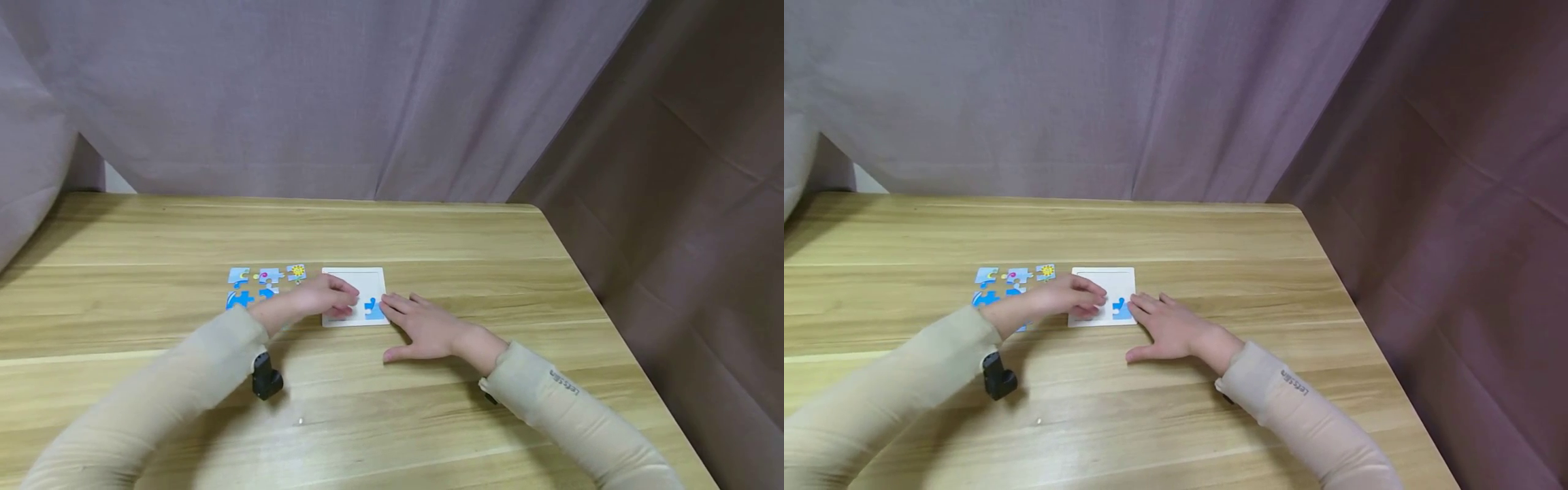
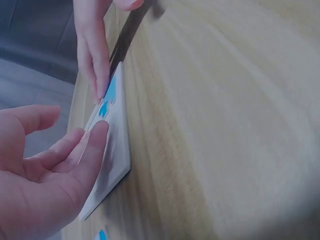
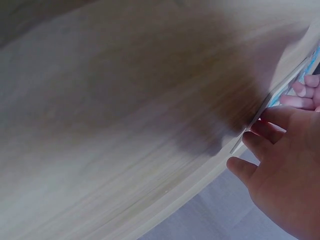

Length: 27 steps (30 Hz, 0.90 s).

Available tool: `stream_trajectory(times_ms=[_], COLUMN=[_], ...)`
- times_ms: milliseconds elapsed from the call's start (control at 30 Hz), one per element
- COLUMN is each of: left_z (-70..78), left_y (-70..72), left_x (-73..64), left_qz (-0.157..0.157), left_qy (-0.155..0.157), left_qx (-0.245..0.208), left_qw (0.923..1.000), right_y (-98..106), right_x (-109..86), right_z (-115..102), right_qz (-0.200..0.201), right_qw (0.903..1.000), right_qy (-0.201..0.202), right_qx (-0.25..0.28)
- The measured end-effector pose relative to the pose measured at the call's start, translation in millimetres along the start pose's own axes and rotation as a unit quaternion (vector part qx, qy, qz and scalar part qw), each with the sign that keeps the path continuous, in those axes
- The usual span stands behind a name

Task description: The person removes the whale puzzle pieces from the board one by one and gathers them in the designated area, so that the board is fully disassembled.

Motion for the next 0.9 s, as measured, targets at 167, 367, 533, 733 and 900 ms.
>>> stream_trajectory(times_ms=[167,367,533,733,900], left_z=[-0.5,0.9,1.9,0.4,-1.0], left_y=[-7.5,-13.4,-15.7,-16.5,-16.8], left_x=[1.4,3.9,4.5,5.6,6.4], left_qz=[-0.008,-0.016,-0.017,-0.018,-0.018], left_qy=[-0.001,-0.019,-0.026,-0.022,-0.013], left_qx=[-0.026,-0.039,-0.041,-0.062,-0.079], left_qw=[0.9996,0.9989,0.9987,0.9977,0.9967], right_y=[0,-1,-1,0,1], right_x=[0.4,0.8,0.4,-0.1,0.5], right_z=[0,0,0,-1,-1], right_qz=[-0.002,-0.002,-0.002,-0.003,-0.002], right_qw=[1.0000,1.0000,1.0000,1.0000,0.9998], right_qy=[-0.002,0.001,0.001,0.000,-0.002], right_qx=[-0.002,-0.002,-0.002,0.000,0.017])
Point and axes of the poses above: each hand's wrist, its own x-axis towards the middle knuckle, its own y-axis out of the back of the hand, z = x × y, the point moved 8 cm from there along x, towards the middle knuckle
